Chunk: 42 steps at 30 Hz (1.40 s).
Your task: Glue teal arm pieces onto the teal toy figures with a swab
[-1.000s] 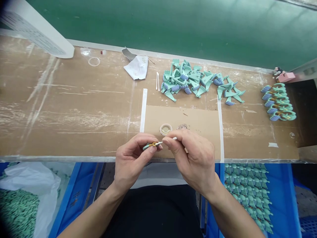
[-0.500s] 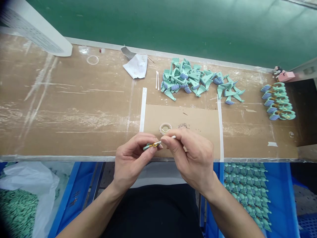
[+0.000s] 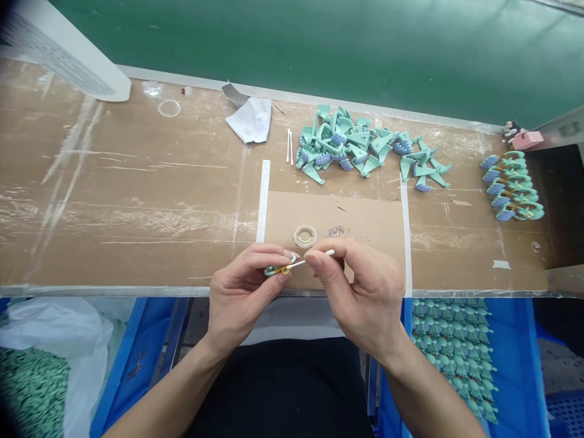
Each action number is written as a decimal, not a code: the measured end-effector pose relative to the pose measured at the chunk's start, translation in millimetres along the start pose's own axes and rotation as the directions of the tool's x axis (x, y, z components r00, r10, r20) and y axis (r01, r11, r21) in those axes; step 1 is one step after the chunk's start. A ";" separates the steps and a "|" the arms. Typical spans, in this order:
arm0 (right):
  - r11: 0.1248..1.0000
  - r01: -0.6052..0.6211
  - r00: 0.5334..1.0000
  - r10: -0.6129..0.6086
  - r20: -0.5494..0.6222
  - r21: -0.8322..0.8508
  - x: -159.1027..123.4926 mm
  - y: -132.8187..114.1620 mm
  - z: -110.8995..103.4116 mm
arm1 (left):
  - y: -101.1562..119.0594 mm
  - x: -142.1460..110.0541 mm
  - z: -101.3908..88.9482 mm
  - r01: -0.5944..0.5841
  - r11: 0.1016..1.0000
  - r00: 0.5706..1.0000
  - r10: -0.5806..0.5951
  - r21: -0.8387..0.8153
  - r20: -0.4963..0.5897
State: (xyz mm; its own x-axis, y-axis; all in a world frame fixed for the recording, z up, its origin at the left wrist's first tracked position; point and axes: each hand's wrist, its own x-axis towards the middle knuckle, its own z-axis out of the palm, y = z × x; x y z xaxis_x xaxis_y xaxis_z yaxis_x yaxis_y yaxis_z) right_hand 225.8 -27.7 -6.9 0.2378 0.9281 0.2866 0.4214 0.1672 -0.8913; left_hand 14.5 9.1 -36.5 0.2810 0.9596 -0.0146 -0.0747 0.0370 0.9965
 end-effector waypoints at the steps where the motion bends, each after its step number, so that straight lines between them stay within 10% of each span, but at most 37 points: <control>1: 1.000 0.003 1.000 -0.003 0.004 -0.006 0.3 -0.7 0.0 | -0.2 -0.2 0.0 0.002 1.000 1.000 -0.002 -0.005 0.003; 42: 0.998 0.063 0.996 -0.061 0.069 -0.025 2.4 -3.3 -0.4 | 1.3 -0.2 -0.3 0.009 1.000 1.000 -0.009 0.011 -0.007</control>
State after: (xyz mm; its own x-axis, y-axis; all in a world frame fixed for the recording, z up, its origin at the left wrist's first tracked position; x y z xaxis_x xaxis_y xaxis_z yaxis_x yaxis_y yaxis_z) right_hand 225.3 -26.1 -3.1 0.1509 0.9368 0.3157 0.4576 0.2169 -0.8623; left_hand 14.1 9.0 -35.2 0.2749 0.9612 -0.0245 -0.0613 0.0429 0.9972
